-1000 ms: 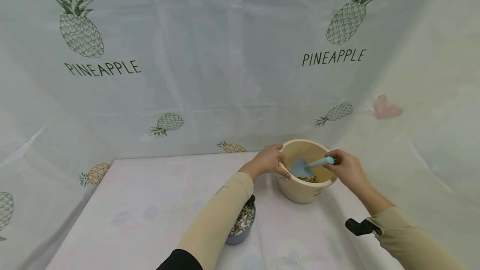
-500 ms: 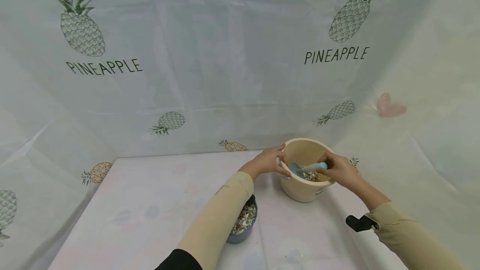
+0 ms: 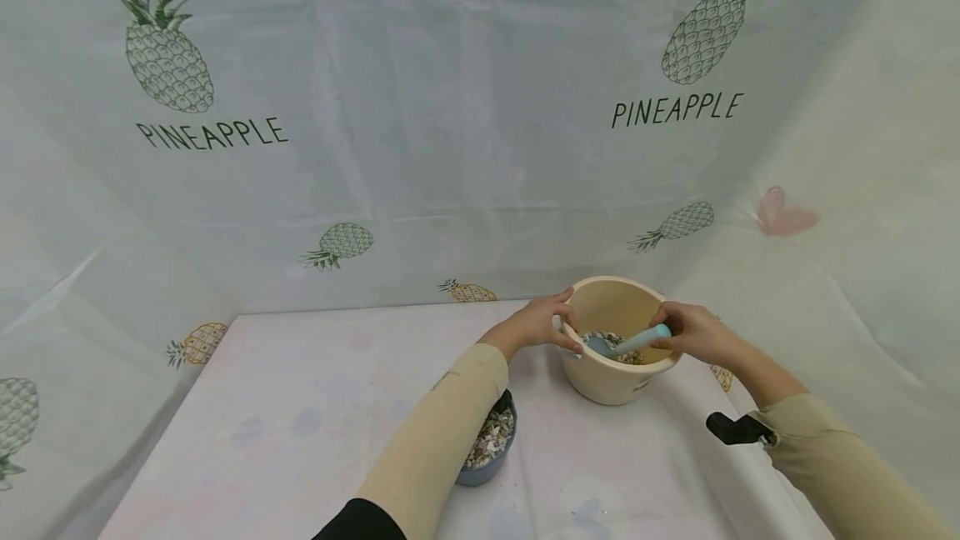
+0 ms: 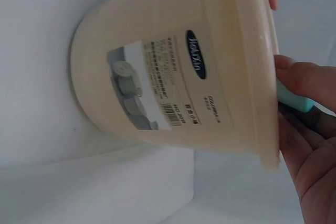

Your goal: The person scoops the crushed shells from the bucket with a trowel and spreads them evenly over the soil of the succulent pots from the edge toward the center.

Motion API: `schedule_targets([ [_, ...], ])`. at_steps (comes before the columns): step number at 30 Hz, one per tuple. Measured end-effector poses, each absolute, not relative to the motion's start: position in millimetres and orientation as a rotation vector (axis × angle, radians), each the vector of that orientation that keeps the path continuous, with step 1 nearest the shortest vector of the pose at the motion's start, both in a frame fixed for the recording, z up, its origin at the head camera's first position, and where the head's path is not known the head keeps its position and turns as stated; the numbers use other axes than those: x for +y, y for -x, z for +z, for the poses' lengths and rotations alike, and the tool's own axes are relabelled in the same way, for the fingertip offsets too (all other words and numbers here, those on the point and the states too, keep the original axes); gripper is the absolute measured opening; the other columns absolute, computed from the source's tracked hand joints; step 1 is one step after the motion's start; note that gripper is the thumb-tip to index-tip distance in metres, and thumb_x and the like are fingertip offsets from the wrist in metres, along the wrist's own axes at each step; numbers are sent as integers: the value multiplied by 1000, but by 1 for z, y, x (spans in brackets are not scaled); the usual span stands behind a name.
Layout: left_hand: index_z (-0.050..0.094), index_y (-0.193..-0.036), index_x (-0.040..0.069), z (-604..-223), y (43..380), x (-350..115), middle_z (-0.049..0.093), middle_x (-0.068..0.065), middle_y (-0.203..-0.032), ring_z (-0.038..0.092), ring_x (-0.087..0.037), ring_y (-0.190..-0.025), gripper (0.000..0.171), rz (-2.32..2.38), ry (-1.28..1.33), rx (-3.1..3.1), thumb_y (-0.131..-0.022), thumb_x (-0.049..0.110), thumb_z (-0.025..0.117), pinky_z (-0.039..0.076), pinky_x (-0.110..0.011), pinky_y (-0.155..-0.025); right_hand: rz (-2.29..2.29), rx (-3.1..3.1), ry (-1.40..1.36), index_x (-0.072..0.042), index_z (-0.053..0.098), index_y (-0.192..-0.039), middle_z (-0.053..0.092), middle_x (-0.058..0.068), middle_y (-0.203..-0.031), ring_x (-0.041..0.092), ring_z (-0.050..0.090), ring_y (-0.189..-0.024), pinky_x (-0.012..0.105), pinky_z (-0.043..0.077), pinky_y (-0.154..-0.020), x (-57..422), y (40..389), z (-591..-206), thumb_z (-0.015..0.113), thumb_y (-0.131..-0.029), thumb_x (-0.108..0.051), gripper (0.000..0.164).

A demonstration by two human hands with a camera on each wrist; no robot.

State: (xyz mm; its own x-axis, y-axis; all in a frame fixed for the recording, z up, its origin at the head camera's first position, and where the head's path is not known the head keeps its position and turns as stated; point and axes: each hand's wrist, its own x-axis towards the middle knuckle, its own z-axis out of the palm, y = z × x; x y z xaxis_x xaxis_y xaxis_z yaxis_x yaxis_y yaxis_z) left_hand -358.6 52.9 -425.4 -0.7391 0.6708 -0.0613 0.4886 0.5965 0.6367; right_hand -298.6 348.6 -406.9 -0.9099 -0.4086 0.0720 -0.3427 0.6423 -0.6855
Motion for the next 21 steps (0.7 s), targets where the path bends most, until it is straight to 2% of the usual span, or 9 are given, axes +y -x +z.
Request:
schedule_targets([
  [10, 66, -89, 25, -426, 357, 55, 12, 5, -162, 16, -24, -147, 25, 876, -919, 2543, -76, 40, 82, 26, -47, -114, -1328, 2628, 478, 9, 58, -104, 64, 16, -94, 23, 68, -83, 32, 57, -72, 357, 298, -400, 72, -88, -4, 25],
  [15, 66, -88, 26, -426, 356, 55, 12, 5, -162, 15, -22, -147, 25, 895, -887, 2547, -75, 39, 82, 27, -46, -114, -1436, 2567, 396, 12, 55, -109, 63, 18, -95, 26, 69, -85, 38, 57, -77, 360, 298, -400, 69, -91, -5, 28],
  [21, 67, -89, 25, -426, 354, 53, 12, 3, -162, 15, -24, -147, 22, 909, -886, 2535, -77, 35, 82, 25, -45, -114, -1490, 2569, 327, 15, 51, -113, 64, 20, -97, 25, 69, -84, 33, 57, -75, 363, 293, -398, 66, -94, -10, 35],
])
